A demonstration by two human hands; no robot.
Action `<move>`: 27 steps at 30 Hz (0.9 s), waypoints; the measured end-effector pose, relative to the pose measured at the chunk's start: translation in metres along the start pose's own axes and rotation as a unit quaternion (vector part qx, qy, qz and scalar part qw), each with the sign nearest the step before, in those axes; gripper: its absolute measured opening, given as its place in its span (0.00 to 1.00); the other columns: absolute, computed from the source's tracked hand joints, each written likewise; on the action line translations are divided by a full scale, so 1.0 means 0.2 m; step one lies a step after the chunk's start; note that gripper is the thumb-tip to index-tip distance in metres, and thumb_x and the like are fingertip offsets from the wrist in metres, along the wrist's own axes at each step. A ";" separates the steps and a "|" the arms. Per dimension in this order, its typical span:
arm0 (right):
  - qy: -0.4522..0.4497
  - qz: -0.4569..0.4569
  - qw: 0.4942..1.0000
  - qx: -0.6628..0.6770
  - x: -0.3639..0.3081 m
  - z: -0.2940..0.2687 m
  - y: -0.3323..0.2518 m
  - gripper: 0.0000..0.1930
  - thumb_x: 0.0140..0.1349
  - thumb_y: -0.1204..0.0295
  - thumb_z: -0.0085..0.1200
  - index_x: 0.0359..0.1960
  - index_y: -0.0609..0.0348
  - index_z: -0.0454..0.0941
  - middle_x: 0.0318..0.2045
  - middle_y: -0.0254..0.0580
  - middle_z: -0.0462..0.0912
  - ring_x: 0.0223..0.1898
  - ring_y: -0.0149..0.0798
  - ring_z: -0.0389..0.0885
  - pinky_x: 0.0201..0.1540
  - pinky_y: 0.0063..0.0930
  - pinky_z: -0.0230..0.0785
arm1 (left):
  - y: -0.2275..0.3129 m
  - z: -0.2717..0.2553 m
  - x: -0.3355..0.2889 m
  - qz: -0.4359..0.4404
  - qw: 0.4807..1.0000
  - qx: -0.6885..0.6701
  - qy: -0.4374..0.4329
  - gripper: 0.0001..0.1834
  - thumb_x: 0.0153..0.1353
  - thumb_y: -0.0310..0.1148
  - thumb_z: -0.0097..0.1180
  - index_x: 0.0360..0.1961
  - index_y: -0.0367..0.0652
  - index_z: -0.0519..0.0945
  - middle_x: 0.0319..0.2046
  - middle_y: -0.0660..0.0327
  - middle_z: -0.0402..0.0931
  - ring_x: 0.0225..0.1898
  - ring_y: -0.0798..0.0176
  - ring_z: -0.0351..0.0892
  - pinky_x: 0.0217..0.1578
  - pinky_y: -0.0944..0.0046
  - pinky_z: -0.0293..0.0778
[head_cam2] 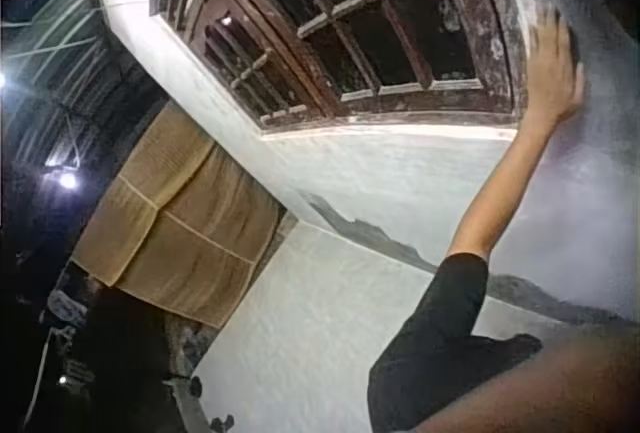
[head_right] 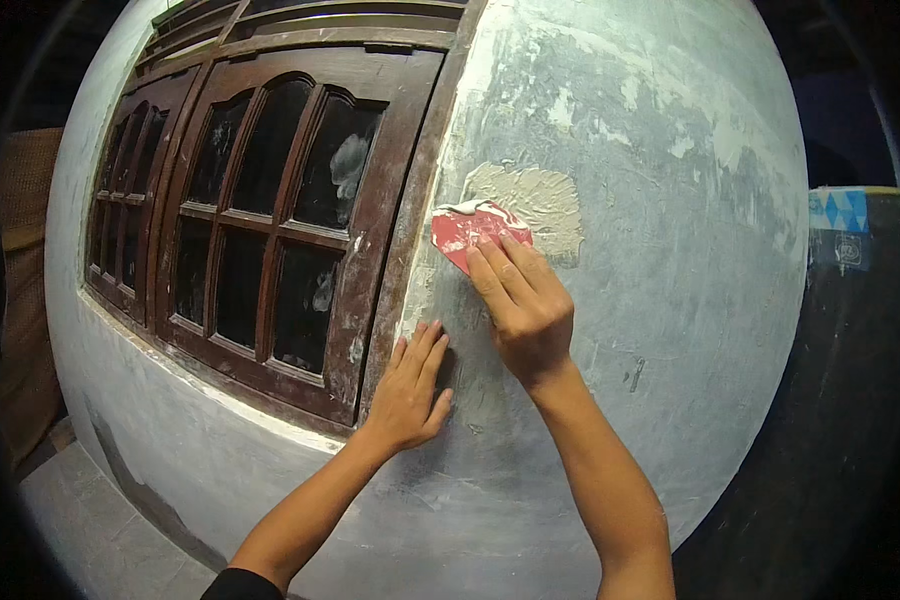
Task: The person applies wall putty to a wall around a window frame using a plastic scraper.
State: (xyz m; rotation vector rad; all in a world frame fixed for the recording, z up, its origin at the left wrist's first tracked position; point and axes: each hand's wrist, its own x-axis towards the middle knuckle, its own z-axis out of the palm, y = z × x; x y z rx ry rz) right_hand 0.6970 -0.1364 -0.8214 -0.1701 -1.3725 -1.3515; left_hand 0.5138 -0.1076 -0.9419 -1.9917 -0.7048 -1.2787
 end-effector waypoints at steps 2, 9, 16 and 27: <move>-0.015 -0.026 1.000 -0.007 0.00 0.03 0.04 0.15 0.55 0.76 0.56 0.45 0.59 0.83 0.45 0.44 0.85 0.50 0.48 0.83 0.54 0.42 0.76 | -0.04 0.03 -0.03 0.004 1.000 -0.003 0.002 0.42 0.57 0.36 0.56 0.70 0.33 0.55 0.72 0.43 0.51 0.74 0.41 0.48 0.71 0.42 0.46; -0.064 -0.097 0.993 -0.012 0.01 0.05 0.08 0.13 0.57 0.74 0.56 0.43 0.59 0.84 0.45 0.43 0.85 0.51 0.48 0.83 0.57 0.42 0.74 | -0.07 0.05 -0.06 0.017 0.999 0.011 0.038 0.40 0.59 0.41 0.55 0.70 0.36 0.58 0.72 0.46 0.56 0.74 0.45 0.53 0.72 0.47 0.48; -0.027 -0.074 0.997 0.025 0.04 0.03 0.10 0.12 0.56 0.79 0.57 0.42 0.60 0.83 0.43 0.45 0.86 0.47 0.47 0.85 0.51 0.40 0.77 | -0.07 0.07 -0.07 0.013 0.997 0.072 0.038 0.37 0.61 0.46 0.51 0.68 0.39 0.62 0.71 0.49 0.57 0.74 0.48 0.54 0.71 0.51 0.50; -0.058 0.467 0.814 0.342 0.26 0.11 0.23 0.15 0.65 0.78 0.52 0.52 0.75 0.76 0.43 0.50 0.84 0.42 0.35 0.83 0.48 0.27 0.74 | -0.07 0.08 -0.07 0.014 0.996 0.081 0.043 0.37 0.60 0.46 0.52 0.68 0.40 0.63 0.72 0.50 0.58 0.73 0.49 0.55 0.71 0.51 0.51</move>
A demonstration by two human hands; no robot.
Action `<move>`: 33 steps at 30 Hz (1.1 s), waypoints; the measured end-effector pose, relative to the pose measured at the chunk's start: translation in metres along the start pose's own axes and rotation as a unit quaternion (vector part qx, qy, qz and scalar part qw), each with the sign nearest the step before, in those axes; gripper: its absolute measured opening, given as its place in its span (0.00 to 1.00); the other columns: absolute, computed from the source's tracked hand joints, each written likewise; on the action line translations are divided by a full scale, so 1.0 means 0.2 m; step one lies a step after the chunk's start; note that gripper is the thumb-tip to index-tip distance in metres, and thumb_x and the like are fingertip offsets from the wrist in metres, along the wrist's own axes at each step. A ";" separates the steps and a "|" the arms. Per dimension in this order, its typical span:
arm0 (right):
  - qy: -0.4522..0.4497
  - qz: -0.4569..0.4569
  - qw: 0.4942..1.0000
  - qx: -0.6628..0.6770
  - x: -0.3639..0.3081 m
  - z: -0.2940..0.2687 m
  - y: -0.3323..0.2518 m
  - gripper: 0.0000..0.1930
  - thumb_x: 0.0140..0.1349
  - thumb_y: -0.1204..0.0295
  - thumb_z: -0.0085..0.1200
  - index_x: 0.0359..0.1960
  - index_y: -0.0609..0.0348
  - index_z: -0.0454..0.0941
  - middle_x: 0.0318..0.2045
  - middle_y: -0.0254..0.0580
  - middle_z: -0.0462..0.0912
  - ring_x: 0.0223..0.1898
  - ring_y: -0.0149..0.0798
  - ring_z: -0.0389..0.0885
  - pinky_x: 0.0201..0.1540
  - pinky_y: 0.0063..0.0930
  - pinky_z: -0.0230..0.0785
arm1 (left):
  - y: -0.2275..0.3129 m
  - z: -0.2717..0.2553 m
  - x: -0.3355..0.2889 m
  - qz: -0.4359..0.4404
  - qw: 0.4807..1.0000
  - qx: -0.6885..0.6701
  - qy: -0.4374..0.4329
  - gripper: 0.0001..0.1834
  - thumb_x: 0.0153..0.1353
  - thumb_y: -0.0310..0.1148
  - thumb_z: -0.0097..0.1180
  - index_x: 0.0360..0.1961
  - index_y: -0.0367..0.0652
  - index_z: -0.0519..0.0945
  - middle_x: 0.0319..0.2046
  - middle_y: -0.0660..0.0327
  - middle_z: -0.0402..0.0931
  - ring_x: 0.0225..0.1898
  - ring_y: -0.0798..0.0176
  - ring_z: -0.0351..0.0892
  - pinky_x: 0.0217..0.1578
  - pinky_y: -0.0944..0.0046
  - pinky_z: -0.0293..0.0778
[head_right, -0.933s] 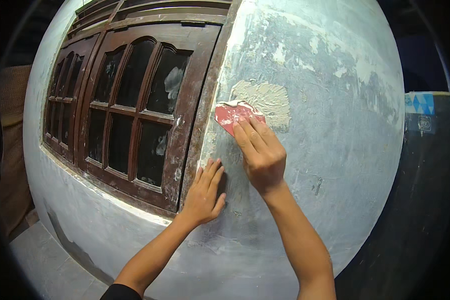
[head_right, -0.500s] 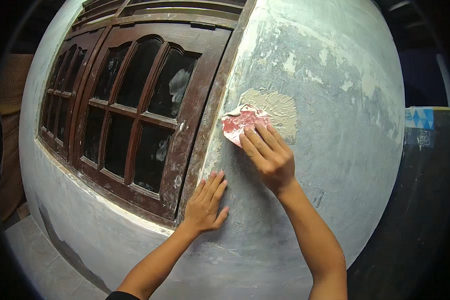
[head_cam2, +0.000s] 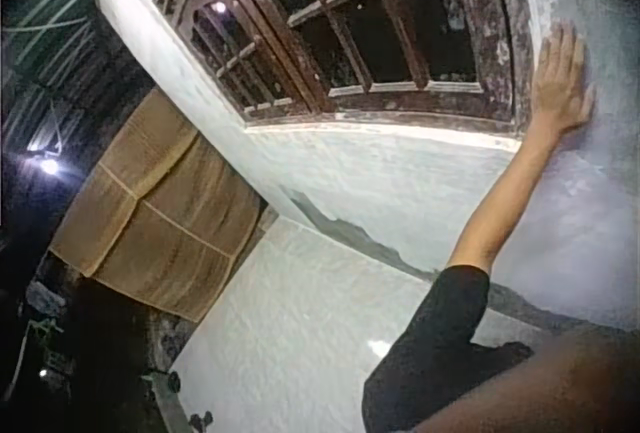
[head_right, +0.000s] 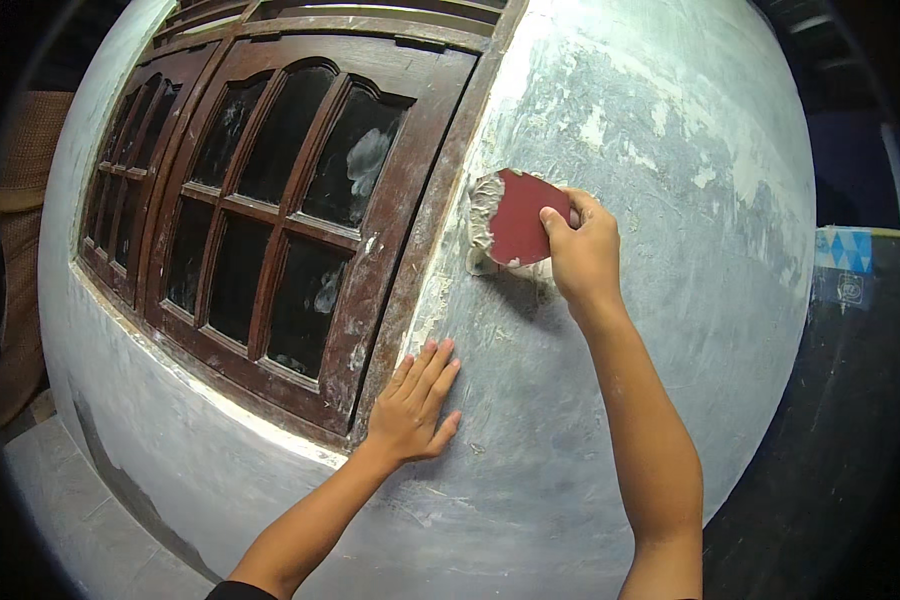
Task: The person applies wall putty to a wall around a window frame using a plastic scraper.
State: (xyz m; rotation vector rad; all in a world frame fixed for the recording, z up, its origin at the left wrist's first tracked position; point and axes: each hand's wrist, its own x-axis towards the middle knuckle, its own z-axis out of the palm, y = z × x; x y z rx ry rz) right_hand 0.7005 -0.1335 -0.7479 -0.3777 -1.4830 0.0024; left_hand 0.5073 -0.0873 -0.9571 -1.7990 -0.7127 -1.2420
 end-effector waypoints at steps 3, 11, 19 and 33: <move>0.000 0.069 0.992 0.103 0.03 0.01 0.06 0.16 0.64 0.79 0.53 0.52 0.74 0.76 0.43 0.50 0.84 0.41 0.34 0.83 0.48 0.27 0.74 | 0.01 0.00 0.00 0.001 1.000 -0.001 0.001 0.37 0.60 0.45 0.52 0.68 0.40 0.64 0.72 0.50 0.58 0.73 0.50 0.55 0.71 0.51 0.51; 0.019 0.070 0.997 0.030 0.02 0.04 0.16 0.16 0.61 0.77 0.56 0.50 0.74 0.78 0.40 0.50 0.86 0.38 0.35 0.84 0.44 0.28 0.75 | -0.01 0.00 -0.01 0.006 1.000 0.000 0.003 0.35 0.59 0.44 0.52 0.67 0.41 0.65 0.71 0.51 0.58 0.73 0.50 0.55 0.72 0.52 0.49; 0.056 0.032 0.993 -0.094 0.02 -0.05 0.12 0.16 0.59 0.76 0.56 0.48 0.74 0.80 0.39 0.54 0.86 0.38 0.39 0.86 0.44 0.31 0.75 | -0.01 0.01 -0.01 0.005 1.000 0.005 -0.001 0.35 0.59 0.44 0.52 0.67 0.42 0.66 0.72 0.51 0.58 0.74 0.50 0.54 0.72 0.51 0.49; -0.003 -0.062 0.974 -0.217 0.11 -0.04 0.02 0.16 0.55 0.74 0.56 0.45 0.69 0.82 0.39 0.58 0.86 0.41 0.50 0.86 0.49 0.36 0.75 | 0.00 0.01 -0.01 0.007 1.000 -0.002 0.000 0.34 0.60 0.44 0.52 0.66 0.42 0.66 0.72 0.51 0.58 0.74 0.49 0.54 0.72 0.50 0.48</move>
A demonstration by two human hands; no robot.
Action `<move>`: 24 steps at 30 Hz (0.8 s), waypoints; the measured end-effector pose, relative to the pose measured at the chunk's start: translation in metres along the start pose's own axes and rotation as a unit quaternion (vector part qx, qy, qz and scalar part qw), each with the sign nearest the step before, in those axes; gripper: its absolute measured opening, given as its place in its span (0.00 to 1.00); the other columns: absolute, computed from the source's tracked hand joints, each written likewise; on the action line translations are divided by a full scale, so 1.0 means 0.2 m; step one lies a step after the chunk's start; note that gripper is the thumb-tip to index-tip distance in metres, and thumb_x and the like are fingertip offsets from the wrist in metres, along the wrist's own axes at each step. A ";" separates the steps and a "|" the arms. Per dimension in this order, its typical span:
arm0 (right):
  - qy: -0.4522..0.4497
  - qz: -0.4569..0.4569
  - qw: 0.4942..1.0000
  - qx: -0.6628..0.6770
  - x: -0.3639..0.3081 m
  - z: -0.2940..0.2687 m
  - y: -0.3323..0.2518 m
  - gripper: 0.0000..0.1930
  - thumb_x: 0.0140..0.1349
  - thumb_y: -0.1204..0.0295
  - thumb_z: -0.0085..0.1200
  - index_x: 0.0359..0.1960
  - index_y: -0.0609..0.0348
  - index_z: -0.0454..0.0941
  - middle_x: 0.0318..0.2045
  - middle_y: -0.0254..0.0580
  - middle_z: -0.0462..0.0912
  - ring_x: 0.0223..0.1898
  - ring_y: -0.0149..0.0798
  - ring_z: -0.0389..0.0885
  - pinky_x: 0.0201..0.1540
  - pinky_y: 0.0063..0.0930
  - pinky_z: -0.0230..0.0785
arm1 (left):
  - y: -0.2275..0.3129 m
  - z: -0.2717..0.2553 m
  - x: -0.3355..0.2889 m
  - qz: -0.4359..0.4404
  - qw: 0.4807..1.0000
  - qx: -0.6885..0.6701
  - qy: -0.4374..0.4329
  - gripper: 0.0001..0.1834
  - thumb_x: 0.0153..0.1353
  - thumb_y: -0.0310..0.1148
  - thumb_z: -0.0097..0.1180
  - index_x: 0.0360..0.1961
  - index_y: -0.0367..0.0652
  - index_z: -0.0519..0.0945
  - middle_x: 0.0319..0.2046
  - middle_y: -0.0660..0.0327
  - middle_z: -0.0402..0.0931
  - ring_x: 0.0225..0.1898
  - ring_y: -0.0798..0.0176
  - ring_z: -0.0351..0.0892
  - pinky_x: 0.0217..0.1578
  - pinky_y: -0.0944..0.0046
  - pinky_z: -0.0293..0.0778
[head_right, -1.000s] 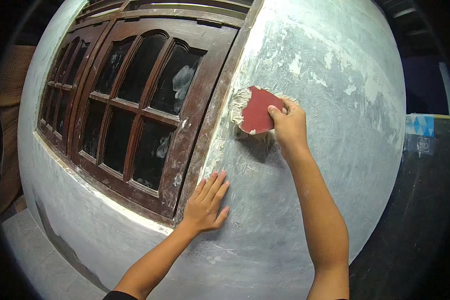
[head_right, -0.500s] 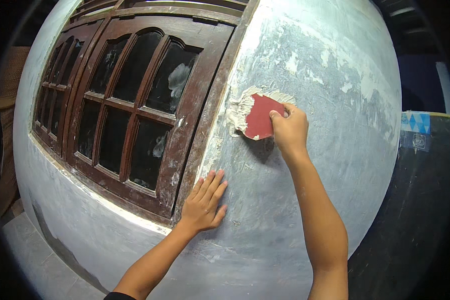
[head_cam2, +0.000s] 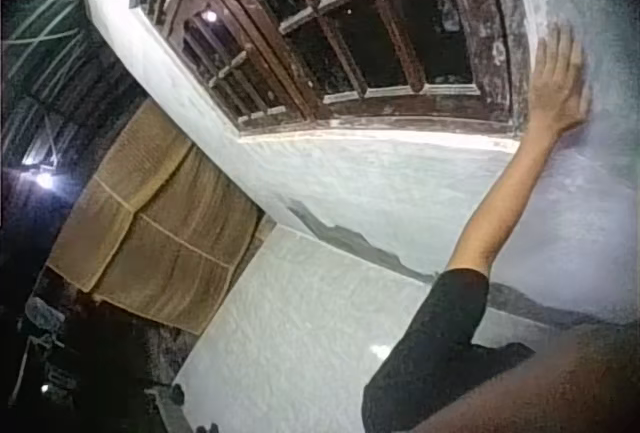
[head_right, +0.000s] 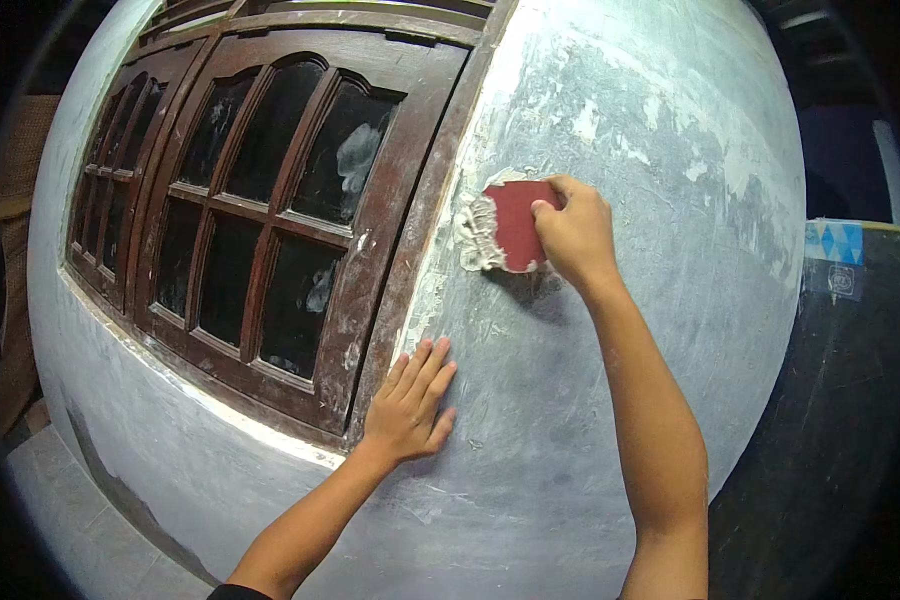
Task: The person applies wall putty to a wall around a window frame using a plastic scraper.
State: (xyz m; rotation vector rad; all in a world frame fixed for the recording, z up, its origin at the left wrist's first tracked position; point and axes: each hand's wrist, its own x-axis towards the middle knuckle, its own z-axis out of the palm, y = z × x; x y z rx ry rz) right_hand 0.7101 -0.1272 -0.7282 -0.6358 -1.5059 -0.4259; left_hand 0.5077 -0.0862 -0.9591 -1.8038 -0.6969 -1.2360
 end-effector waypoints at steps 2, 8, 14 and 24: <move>0.017 0.005 1.000 -0.005 0.04 -0.03 0.01 0.16 0.56 0.74 0.55 0.46 0.69 0.81 0.39 0.58 0.86 0.41 0.49 0.86 0.47 0.36 0.75 | -0.01 0.00 -0.01 0.000 1.000 0.004 0.000 0.34 0.60 0.44 0.51 0.66 0.42 0.66 0.72 0.51 0.58 0.74 0.50 0.55 0.72 0.51 0.48; -0.060 -0.041 0.995 0.066 0.02 0.02 0.03 0.16 0.57 0.74 0.55 0.47 0.68 0.80 0.39 0.56 0.86 0.42 0.47 0.86 0.48 0.35 0.75 | -0.01 0.00 -0.01 0.001 1.000 0.011 0.003 0.34 0.59 0.44 0.52 0.66 0.42 0.66 0.72 0.51 0.58 0.74 0.50 0.54 0.72 0.51 0.47; -0.011 -0.012 0.997 0.075 0.10 -0.06 0.04 0.16 0.58 0.76 0.53 0.47 0.67 0.80 0.41 0.54 0.86 0.42 0.42 0.86 0.48 0.33 0.75 | -0.01 0.01 -0.01 -0.002 1.000 0.001 -0.003 0.34 0.59 0.43 0.52 0.66 0.42 0.66 0.72 0.51 0.58 0.74 0.50 0.55 0.72 0.51 0.48; -0.041 -0.030 0.998 0.040 0.18 -0.09 0.01 0.15 0.58 0.76 0.53 0.47 0.67 0.80 0.42 0.53 0.86 0.43 0.43 0.85 0.48 0.32 0.75 | -0.01 0.01 -0.01 0.000 1.000 0.003 0.001 0.32 0.60 0.43 0.52 0.65 0.44 0.67 0.71 0.51 0.58 0.73 0.49 0.55 0.71 0.50 0.50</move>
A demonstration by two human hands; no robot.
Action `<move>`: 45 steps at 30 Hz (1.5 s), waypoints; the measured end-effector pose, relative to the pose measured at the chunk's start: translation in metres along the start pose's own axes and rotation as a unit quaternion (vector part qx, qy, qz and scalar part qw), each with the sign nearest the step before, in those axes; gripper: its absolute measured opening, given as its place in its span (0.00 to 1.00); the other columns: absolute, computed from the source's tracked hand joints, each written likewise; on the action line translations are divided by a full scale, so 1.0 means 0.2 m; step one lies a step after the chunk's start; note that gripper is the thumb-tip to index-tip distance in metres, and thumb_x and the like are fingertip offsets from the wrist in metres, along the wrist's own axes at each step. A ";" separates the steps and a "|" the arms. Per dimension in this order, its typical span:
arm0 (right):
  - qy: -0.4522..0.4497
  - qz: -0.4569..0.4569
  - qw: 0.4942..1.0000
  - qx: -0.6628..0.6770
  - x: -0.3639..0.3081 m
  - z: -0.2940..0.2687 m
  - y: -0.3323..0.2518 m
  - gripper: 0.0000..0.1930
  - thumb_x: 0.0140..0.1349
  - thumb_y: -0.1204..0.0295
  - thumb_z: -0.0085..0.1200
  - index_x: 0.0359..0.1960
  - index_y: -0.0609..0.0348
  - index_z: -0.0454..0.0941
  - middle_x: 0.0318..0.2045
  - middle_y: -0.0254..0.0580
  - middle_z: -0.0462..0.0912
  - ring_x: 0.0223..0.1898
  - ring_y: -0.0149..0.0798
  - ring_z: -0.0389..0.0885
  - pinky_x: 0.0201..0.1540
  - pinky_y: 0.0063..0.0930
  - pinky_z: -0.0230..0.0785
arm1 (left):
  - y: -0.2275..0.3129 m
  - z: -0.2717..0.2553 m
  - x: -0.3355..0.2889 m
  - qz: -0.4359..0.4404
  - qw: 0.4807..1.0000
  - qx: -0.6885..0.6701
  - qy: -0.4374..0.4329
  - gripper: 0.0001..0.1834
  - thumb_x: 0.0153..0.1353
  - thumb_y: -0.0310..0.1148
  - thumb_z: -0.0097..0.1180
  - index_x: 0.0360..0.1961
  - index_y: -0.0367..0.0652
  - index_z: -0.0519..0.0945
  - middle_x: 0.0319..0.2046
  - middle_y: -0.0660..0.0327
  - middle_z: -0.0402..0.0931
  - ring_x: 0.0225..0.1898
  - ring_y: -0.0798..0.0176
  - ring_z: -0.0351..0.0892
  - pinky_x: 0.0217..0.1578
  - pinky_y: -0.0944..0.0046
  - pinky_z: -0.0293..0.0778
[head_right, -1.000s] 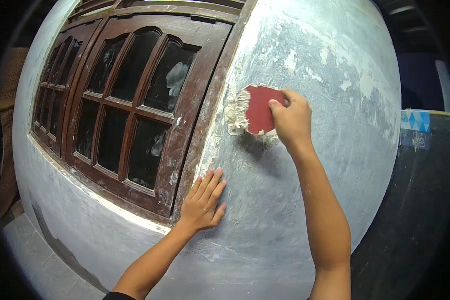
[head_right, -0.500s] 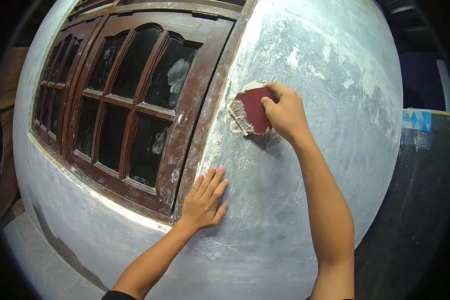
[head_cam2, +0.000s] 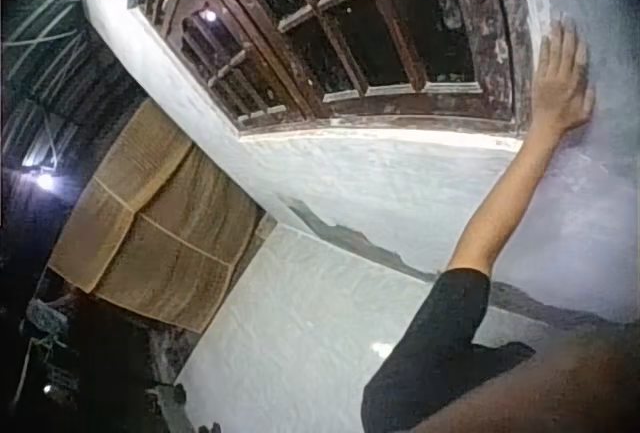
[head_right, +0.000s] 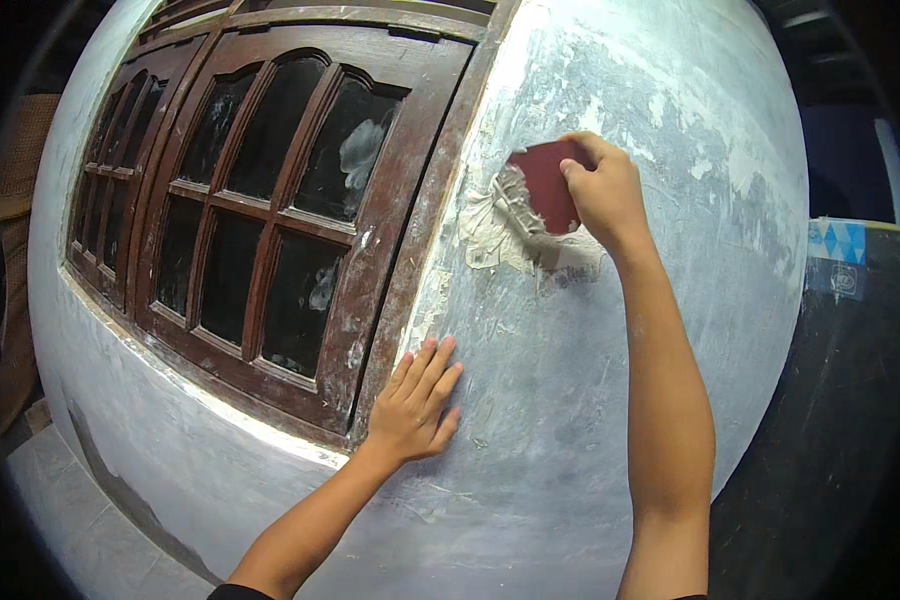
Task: The person applies wall putty to a wall around a window frame using a plastic scraper.
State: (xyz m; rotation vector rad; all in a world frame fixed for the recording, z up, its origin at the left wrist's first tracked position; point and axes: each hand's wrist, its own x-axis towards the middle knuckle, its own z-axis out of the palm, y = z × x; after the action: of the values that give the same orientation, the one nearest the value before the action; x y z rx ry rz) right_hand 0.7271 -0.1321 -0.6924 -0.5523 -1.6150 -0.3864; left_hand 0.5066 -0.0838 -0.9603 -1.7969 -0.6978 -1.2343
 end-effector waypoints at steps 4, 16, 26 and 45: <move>-0.086 -0.053 0.994 0.030 -0.04 0.06 -0.03 0.15 0.59 0.76 0.53 0.48 0.65 0.80 0.41 0.51 0.86 0.41 0.41 0.84 0.49 0.31 0.75 | -0.01 0.00 -0.01 0.000 1.000 -0.002 0.006 0.32 0.59 0.43 0.51 0.64 0.44 0.68 0.71 0.51 0.59 0.73 0.49 0.56 0.71 0.50 0.50; -0.044 -0.027 0.996 -0.077 0.03 0.04 0.00 0.15 0.59 0.75 0.51 0.47 0.62 0.80 0.42 0.55 0.85 0.44 0.48 0.84 0.51 0.36 0.74 | -0.01 0.01 0.00 0.001 1.000 0.002 -0.004 0.31 0.58 0.42 0.52 0.63 0.45 0.69 0.71 0.50 0.58 0.73 0.48 0.55 0.72 0.51 0.46; 0.010 -0.031 0.996 -0.083 0.04 0.05 0.01 0.15 0.59 0.75 0.49 0.48 0.60 0.80 0.41 0.56 0.85 0.44 0.49 0.84 0.50 0.36 0.74 | -0.01 0.02 -0.01 0.008 1.000 0.001 0.005 0.31 0.57 0.42 0.53 0.63 0.45 0.69 0.71 0.49 0.59 0.73 0.47 0.55 0.72 0.49 0.48; -0.012 -0.106 0.988 -0.116 0.07 0.12 -0.01 0.17 0.59 0.74 0.51 0.50 0.61 0.80 0.43 0.61 0.84 0.46 0.57 0.83 0.53 0.38 0.73 | 0.00 0.01 -0.01 0.007 1.000 0.008 0.000 0.31 0.57 0.42 0.54 0.63 0.47 0.70 0.71 0.50 0.58 0.73 0.48 0.55 0.72 0.51 0.47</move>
State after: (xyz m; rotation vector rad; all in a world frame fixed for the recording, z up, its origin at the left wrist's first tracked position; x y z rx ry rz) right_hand 0.7040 -0.1187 -0.6805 -0.5625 -1.6686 -0.7356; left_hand 0.5073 -0.0814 -0.9620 -1.7866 -0.6917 -1.2152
